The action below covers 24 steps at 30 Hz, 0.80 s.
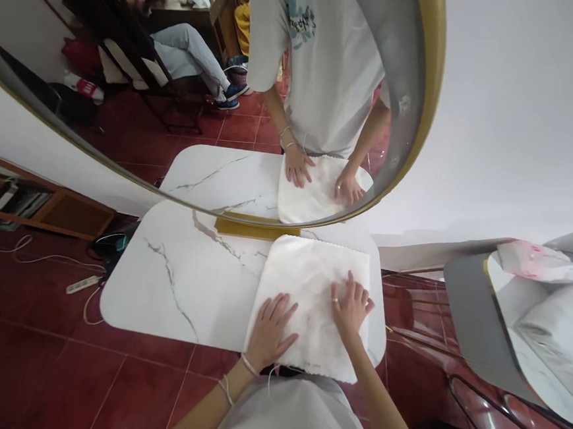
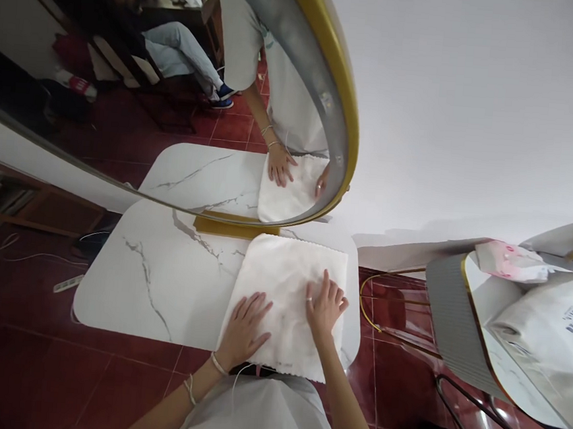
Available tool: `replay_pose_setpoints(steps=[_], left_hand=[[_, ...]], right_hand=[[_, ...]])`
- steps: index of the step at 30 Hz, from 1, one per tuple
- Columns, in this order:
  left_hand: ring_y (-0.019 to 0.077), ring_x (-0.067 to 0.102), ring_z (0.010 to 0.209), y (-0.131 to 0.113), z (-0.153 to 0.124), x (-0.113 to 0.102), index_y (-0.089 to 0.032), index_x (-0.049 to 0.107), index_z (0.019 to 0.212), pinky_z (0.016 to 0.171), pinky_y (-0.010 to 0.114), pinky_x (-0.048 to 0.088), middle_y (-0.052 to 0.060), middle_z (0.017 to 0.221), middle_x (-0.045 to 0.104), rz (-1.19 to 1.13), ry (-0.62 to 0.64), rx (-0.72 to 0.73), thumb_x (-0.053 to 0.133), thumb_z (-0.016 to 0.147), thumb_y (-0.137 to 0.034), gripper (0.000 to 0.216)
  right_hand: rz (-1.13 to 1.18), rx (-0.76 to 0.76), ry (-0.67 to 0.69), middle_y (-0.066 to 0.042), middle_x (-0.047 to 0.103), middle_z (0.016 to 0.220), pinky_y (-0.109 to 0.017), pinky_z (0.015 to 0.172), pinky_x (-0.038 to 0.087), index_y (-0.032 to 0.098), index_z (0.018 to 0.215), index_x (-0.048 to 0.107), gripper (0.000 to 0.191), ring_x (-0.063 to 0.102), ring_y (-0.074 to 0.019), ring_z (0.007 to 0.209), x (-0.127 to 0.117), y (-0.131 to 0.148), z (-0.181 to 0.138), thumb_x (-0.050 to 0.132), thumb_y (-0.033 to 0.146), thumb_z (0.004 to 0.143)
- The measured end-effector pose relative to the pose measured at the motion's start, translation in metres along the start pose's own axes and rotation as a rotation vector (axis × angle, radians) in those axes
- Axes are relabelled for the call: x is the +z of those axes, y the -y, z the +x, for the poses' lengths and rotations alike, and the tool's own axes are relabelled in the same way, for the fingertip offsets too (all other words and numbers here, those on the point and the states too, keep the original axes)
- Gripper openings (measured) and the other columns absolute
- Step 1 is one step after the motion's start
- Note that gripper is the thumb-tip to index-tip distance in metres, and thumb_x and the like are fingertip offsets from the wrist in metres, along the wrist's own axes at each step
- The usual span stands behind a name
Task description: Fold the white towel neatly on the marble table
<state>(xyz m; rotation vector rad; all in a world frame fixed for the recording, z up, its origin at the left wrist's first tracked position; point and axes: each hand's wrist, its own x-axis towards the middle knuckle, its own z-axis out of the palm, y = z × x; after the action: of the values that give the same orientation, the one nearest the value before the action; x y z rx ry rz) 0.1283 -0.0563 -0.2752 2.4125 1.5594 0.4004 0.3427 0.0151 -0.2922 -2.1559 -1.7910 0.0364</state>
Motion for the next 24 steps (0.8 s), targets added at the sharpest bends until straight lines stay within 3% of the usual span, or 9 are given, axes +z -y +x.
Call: replay_pose_setpoints(steps=[2, 6, 9, 12, 15, 17, 19, 21, 24], left_hand=[[0.0240, 0.043, 0.128, 0.017, 0.025, 0.000, -0.021, 0.040, 0.141, 0.105, 0.041, 0.035, 0.012, 0.139, 0.048, -0.057, -0.101, -0.122, 0.039, 0.095, -0.044, 0.052], [0.0249, 0.057, 0.108, 0.051, 0.099, -0.004, -0.014, 0.052, 0.127, 0.090, 0.039, 0.046, 0.017, 0.120, 0.059, -0.188, -0.383, -0.588, 0.040, 0.094, -0.044, 0.046], [0.0227, 0.063, 0.089, 0.065, 0.137, -0.008, -0.019, 0.062, 0.107, 0.078, 0.035, 0.049, 0.010, 0.096, 0.067, -0.285, -0.421, -0.732, 0.044, 0.093, -0.043, 0.033], [0.0208, 0.063, 0.095, 0.068, 0.143, -0.008, -0.020, 0.061, 0.107, 0.078, 0.033, 0.050, 0.011, 0.104, 0.065, -0.326, -0.514, -0.712, 0.034, 0.097, -0.035, 0.033], [0.0234, 0.048, 0.126, 0.067, 0.133, -0.002, -0.016, 0.054, 0.119, 0.096, 0.041, 0.046, 0.017, 0.130, 0.052, -0.333, -0.622, -0.620, 0.026, 0.098, -0.028, 0.037], [0.0257, 0.026, 0.142, 0.069, 0.126, 0.003, -0.015, 0.047, 0.129, 0.109, 0.048, 0.034, 0.017, 0.148, 0.035, -0.264, -0.542, -0.472, 0.032, 0.097, -0.028, 0.038], [0.0278, 0.012, 0.146, 0.074, 0.120, 0.007, -0.014, 0.040, 0.137, 0.115, 0.052, 0.024, 0.016, 0.156, 0.020, -0.159, -0.407, -0.358, 0.039, 0.095, -0.029, 0.045], [0.0295, 0.009, 0.146, 0.084, 0.115, 0.006, -0.013, 0.038, 0.139, 0.116, 0.054, 0.019, 0.016, 0.157, 0.014, -0.071, -0.309, -0.352, 0.041, 0.093, -0.028, 0.049], [0.0319, 0.008, 0.146, 0.102, 0.102, -0.004, -0.014, 0.043, 0.137, 0.116, 0.056, 0.019, 0.016, 0.158, 0.009, -0.022, -0.282, -0.420, 0.045, 0.092, -0.029, 0.048]], right_hand=[[0.012, 0.093, -0.035, -0.013, 0.065, 0.098, -0.040, 0.082, 0.031, 0.013, 0.135, 0.047, 0.061, 0.052, -0.0275, 0.093, 0.009, 0.006, 0.024, 0.031, 0.055, 0.093], [0.125, 0.121, -0.120, -0.010, 0.067, 0.082, -0.034, 0.074, 0.029, 0.015, 0.105, 0.064, 0.047, 0.054, -0.0243, 0.083, 0.024, 0.013, 0.054, 0.034, 0.048, 0.093], [0.169, 0.115, -0.155, -0.007, 0.062, 0.069, -0.032, 0.071, 0.029, 0.015, 0.092, 0.065, 0.044, 0.053, -0.0220, 0.075, 0.030, 0.017, 0.056, 0.030, 0.041, 0.095], [0.190, 0.111, -0.181, -0.004, 0.054, 0.061, -0.032, 0.069, 0.031, 0.014, 0.093, 0.065, 0.044, 0.051, -0.0207, 0.068, 0.033, 0.033, 0.051, 0.030, 0.040, 0.095], [0.261, 0.010, -0.176, -0.006, 0.056, 0.071, -0.034, 0.072, 0.036, 0.017, 0.098, 0.067, 0.040, 0.052, -0.0217, 0.075, 0.039, 0.065, 0.047, 0.032, 0.037, 0.095], [0.294, -0.089, -0.168, -0.010, 0.060, 0.092, -0.037, 0.081, 0.039, 0.020, 0.104, 0.067, 0.037, 0.053, -0.0244, 0.091, 0.043, 0.090, 0.045, 0.036, 0.036, 0.094], [0.290, -0.190, -0.144, -0.013, 0.058, 0.116, -0.042, 0.094, 0.037, 0.020, 0.119, 0.061, 0.037, 0.048, -0.0274, 0.113, 0.046, 0.112, 0.044, 0.042, 0.037, 0.093], [0.265, -0.292, -0.109, -0.013, 0.052, 0.132, -0.045, 0.104, 0.031, 0.018, 0.135, 0.048, 0.048, 0.039, -0.0277, 0.128, 0.049, 0.127, 0.042, 0.045, 0.038, 0.092], [0.214, -0.431, -0.047, -0.012, 0.044, 0.144, -0.046, 0.111, 0.025, 0.018, 0.147, 0.031, 0.057, 0.027, -0.0255, 0.139, 0.053, 0.144, 0.036, 0.043, 0.035, 0.093]])
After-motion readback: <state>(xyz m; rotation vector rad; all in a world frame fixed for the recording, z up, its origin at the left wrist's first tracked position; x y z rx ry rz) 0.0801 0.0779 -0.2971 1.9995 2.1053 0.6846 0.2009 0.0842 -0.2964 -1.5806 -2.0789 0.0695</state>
